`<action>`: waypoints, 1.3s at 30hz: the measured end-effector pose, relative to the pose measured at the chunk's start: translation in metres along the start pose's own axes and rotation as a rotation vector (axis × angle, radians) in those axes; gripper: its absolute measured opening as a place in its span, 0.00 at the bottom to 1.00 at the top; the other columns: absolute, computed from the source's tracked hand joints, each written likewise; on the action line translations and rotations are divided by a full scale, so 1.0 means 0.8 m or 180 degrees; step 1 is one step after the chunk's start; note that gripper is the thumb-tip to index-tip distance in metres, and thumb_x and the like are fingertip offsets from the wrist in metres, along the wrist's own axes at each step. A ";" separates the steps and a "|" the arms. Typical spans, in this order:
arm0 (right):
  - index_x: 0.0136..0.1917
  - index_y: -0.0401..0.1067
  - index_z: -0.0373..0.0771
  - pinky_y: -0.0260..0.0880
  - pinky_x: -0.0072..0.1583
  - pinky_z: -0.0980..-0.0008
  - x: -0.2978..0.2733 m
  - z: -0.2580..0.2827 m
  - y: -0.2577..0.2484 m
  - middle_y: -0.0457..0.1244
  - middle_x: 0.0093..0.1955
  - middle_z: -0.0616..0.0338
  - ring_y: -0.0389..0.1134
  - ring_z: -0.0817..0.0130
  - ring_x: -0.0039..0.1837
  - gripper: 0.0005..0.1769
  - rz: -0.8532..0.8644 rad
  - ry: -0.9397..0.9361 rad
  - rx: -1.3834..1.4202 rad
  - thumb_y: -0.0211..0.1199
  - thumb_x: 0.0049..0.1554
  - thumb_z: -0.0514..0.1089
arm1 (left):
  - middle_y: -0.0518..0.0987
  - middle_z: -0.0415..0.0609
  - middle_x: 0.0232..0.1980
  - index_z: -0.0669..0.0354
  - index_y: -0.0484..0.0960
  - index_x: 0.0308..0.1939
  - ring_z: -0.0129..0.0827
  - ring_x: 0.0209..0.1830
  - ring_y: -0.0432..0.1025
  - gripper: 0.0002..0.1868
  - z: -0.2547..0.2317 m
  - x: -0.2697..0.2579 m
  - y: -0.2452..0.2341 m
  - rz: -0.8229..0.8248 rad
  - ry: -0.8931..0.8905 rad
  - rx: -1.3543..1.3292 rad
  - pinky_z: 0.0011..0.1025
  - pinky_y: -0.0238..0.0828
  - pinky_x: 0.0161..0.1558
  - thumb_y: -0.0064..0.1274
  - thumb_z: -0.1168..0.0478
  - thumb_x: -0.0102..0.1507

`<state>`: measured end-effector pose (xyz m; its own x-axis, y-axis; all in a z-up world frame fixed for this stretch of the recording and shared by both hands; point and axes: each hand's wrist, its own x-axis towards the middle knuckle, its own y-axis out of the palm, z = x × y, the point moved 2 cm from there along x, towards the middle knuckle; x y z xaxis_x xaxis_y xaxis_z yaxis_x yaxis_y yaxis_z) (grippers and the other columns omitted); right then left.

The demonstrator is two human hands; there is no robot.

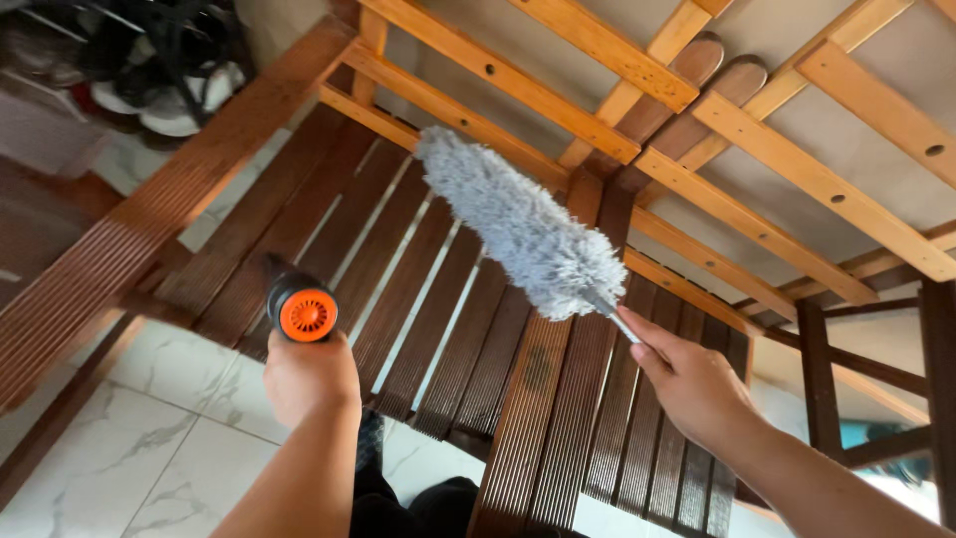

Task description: The person cleans wooden chairs by sweeping a handheld duster across the slats and frame while blowing away debris with a portable electric air blower.

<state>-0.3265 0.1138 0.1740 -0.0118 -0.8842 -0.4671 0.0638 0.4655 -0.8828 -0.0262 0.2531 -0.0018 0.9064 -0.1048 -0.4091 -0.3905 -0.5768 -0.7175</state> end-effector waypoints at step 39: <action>0.75 0.67 0.56 0.56 0.37 0.74 0.044 0.087 -0.025 0.52 0.29 0.70 0.52 0.76 0.33 0.28 0.0047 -0.1100 0.1471 0.56 0.62 0.49 | 0.85 0.61 0.43 0.54 0.80 0.48 0.57 0.45 0.80 0.23 0.054 -0.013 -0.013 -0.0035 -0.0174 0.0311 0.50 0.76 0.48 0.63 0.44 0.58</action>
<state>-0.2588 0.0708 0.1787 0.3143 -0.8756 -0.3667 0.4919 0.4806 -0.7260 -0.0382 0.2955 -0.0145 0.9016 -0.0530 -0.4293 -0.3969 -0.4958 -0.7724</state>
